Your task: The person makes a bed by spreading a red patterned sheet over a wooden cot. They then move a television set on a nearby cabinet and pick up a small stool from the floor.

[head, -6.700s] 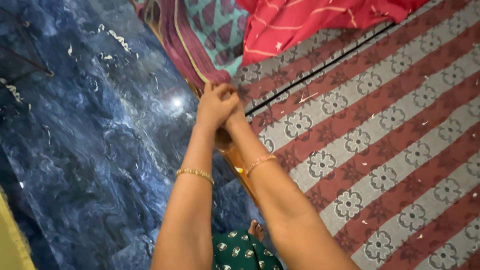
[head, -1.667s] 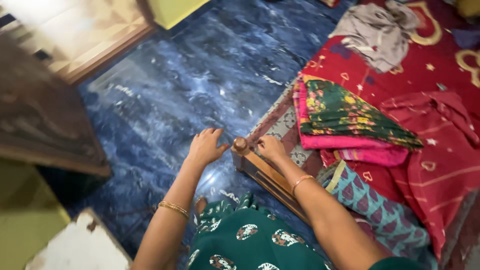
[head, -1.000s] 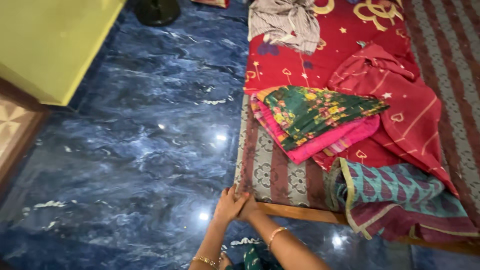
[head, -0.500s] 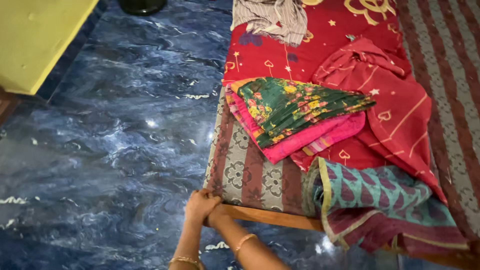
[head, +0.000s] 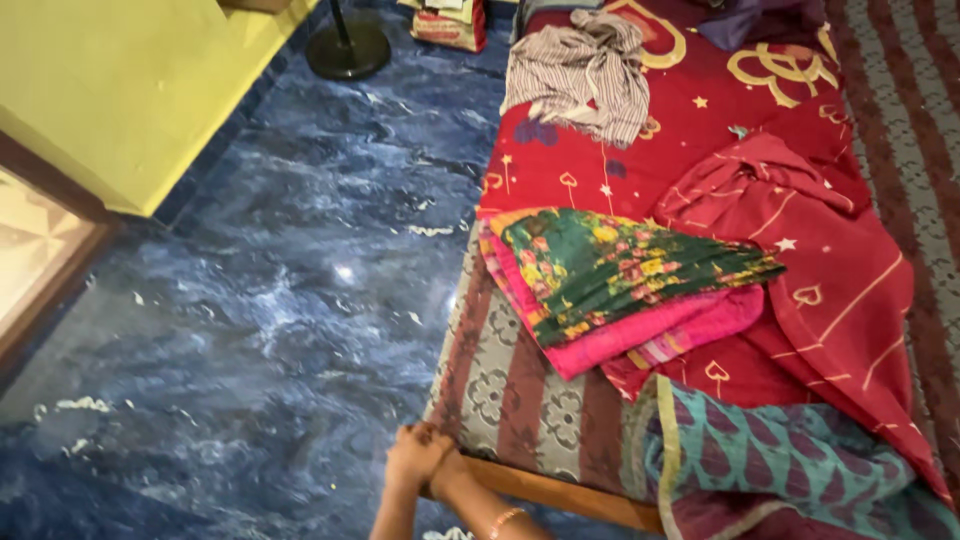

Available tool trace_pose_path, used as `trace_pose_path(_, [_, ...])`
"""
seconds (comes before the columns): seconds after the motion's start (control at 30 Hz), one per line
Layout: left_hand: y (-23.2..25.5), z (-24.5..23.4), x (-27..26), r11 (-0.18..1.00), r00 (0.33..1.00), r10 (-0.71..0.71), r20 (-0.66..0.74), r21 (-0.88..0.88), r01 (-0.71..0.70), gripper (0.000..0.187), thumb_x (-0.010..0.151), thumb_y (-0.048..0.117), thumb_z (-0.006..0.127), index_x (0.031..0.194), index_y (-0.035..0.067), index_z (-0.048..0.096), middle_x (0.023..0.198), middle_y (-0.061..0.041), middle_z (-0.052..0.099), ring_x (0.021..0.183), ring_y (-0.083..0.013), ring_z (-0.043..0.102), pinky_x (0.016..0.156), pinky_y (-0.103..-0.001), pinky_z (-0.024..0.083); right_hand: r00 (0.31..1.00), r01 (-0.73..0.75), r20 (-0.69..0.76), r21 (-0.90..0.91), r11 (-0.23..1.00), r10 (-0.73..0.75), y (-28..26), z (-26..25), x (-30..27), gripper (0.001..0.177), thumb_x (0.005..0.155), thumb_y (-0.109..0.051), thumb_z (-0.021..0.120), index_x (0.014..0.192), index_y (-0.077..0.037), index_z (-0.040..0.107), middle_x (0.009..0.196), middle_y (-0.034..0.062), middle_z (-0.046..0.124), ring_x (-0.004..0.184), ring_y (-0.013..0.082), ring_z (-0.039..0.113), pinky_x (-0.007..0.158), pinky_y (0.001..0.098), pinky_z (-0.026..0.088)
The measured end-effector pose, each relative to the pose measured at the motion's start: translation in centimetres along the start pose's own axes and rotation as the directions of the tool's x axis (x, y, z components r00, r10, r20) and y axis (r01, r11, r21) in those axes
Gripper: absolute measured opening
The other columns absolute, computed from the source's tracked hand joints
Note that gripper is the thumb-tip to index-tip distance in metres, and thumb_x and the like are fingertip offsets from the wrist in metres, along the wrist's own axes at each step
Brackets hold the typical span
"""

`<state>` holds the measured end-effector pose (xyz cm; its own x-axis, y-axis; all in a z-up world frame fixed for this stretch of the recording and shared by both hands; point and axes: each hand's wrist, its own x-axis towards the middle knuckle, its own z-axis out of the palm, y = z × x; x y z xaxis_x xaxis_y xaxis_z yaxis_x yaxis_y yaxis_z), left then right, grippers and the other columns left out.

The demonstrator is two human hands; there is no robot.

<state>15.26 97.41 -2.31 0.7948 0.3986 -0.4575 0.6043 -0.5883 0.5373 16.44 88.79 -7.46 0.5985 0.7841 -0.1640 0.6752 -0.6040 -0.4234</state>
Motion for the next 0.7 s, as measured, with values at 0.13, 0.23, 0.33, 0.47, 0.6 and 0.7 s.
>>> trace_pose_path(0.13, [1.1, 0.3, -0.8, 0.969, 0.985, 0.118, 0.122, 0.204, -0.142, 0.069, 0.077, 0.067, 0.065, 0.137, 0.031, 0.062, 0.147, -0.01, 0.057, 0.137, -0.0375, 0.053, 0.115, -0.048, 0.045, 0.999, 0.01, 0.039, 0.141, 0.99, -0.016, 1.3, -2.1, -2.6, 0.07, 0.09, -0.051, 0.056, 0.153, -0.025, 0.041, 0.162, 0.0167, 0.037, 0.147, 0.05, 0.024, 0.116, 0.071, 0.012])
trace_pose_path(0.23, [2.8, 0.5, -3.5, 0.933, 0.962, 0.074, 0.262, 0.322, -0.159, 0.075, 0.084, 0.072, 0.064, 0.147, 0.036, 0.046, 0.163, -0.012, 0.024, 0.15, -0.0461, 0.015, 0.115, -0.073, 0.016, 0.996, -0.048, 0.076, 0.192, 0.98, 0.034, 1.0, -4.0, -5.9, 0.069, 0.094, -0.049, 0.054, 0.157, -0.027, 0.037, 0.165, 0.0176, 0.032, 0.148, 0.0461, 0.024, 0.11, 0.0706, 0.021])
trace_pose_path(0.33, [2.4, 0.0, -6.0, 0.864, 0.919, 0.334, 0.209, 0.321, -0.387, 0.076, 0.084, 0.072, 0.063, 0.146, 0.029, 0.05, 0.16, -0.013, 0.029, 0.152, -0.0446, 0.015, 0.112, -0.078, 0.014, 0.917, -0.389, 0.122, 0.065, 0.919, 0.38, 1.3, -6.3, -10.7, 0.065, 0.092, -0.043, 0.06, 0.153, -0.025, 0.046, 0.156, 0.0175, 0.042, 0.141, 0.0426, 0.04, 0.106, 0.0631, 0.038])
trace_pose_path(0.47, [-1.1, -3.4, -6.9, 0.816, 0.878, 0.385, 0.284, 0.34, -0.468, 0.072, 0.082, 0.064, 0.065, 0.142, 0.025, 0.054, 0.159, -0.01, 0.035, 0.152, -0.0398, 0.021, 0.112, -0.074, 0.021, 0.647, -0.698, 0.306, -0.13, 0.704, 0.698, 3.3, -9.2, -19.1, 0.055, 0.087, -0.049, 0.068, 0.135, -0.023, 0.065, 0.135, 0.0121, 0.064, 0.126, 0.0315, 0.062, 0.105, 0.0459, 0.052])
trace_pose_path(0.6, [-4.3, -9.1, -5.0, 0.799, 0.884, 0.387, 0.262, 0.383, -0.463, 0.065, 0.084, 0.057, 0.069, 0.138, 0.024, 0.057, 0.154, -0.012, 0.045, 0.148, -0.0356, 0.032, 0.112, -0.07, 0.028, 0.466, -0.885, 0.247, 0.129, 0.448, 0.85, 3.9, -10.4, -27.0, 0.046, 0.087, -0.042, 0.067, 0.127, -0.018, 0.069, 0.121, 0.0174, 0.071, 0.114, 0.0344, 0.069, 0.098, 0.0455, 0.054])
trace_pose_path(0.7, [-5.1, -13.2, -3.4, 0.79, 0.868, 0.432, 0.243, 0.362, -0.494, 0.061, 0.084, 0.054, 0.069, 0.134, 0.019, 0.063, 0.139, -0.016, 0.059, 0.132, -0.0366, 0.053, 0.106, -0.06, 0.043, 0.456, -0.858, 0.063, 0.298, 0.419, 0.888, 3.3, -9.9, -31.3, 0.042, 0.085, -0.043, 0.069, 0.112, -0.011, 0.075, 0.113, 0.0162, 0.075, 0.109, 0.0348, 0.07, 0.094, 0.0439, 0.056])
